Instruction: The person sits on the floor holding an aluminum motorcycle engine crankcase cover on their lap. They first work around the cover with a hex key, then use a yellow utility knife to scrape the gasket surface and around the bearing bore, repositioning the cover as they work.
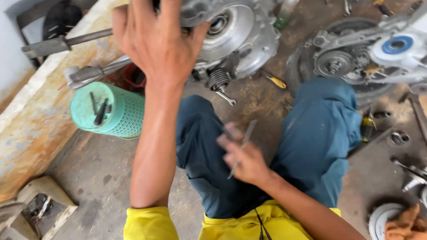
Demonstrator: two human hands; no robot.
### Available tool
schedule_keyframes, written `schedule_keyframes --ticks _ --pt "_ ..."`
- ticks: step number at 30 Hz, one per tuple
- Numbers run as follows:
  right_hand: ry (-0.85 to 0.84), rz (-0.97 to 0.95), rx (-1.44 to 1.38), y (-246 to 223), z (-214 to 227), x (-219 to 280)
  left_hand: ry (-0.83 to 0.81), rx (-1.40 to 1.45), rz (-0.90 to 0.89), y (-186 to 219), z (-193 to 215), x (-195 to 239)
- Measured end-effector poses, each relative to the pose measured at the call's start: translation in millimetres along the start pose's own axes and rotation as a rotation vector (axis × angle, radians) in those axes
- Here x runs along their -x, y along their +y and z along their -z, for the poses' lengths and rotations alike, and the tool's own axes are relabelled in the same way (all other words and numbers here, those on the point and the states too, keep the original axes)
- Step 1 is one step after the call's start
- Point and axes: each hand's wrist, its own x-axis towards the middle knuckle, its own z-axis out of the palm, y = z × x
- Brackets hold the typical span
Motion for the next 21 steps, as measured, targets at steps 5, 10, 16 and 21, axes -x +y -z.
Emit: schedule_keyframes --ticks 5,10,16,21 --pt "-0.221 -0.124 0.451 36.0 10.1 0.9 -0.064 -0.021 0.032 4.8 -18.0 11.4" --pt "-0.020 0.217 0.820 30.8 93.1 -33.4 -0.057 -0.041 0.014 -0.9 -39.0 17.2" --pt "-0.328 -0.066 0.159 23.8 77.6 -22.3 -0.181 -0.095 -0.049 -0.9 -27.0 26.6" --pt "0.180 -0.068 -0.068 13.6 92.3 -88.1 -0.283 -0.151 -0.135 -4.4 -10.5 17.0"
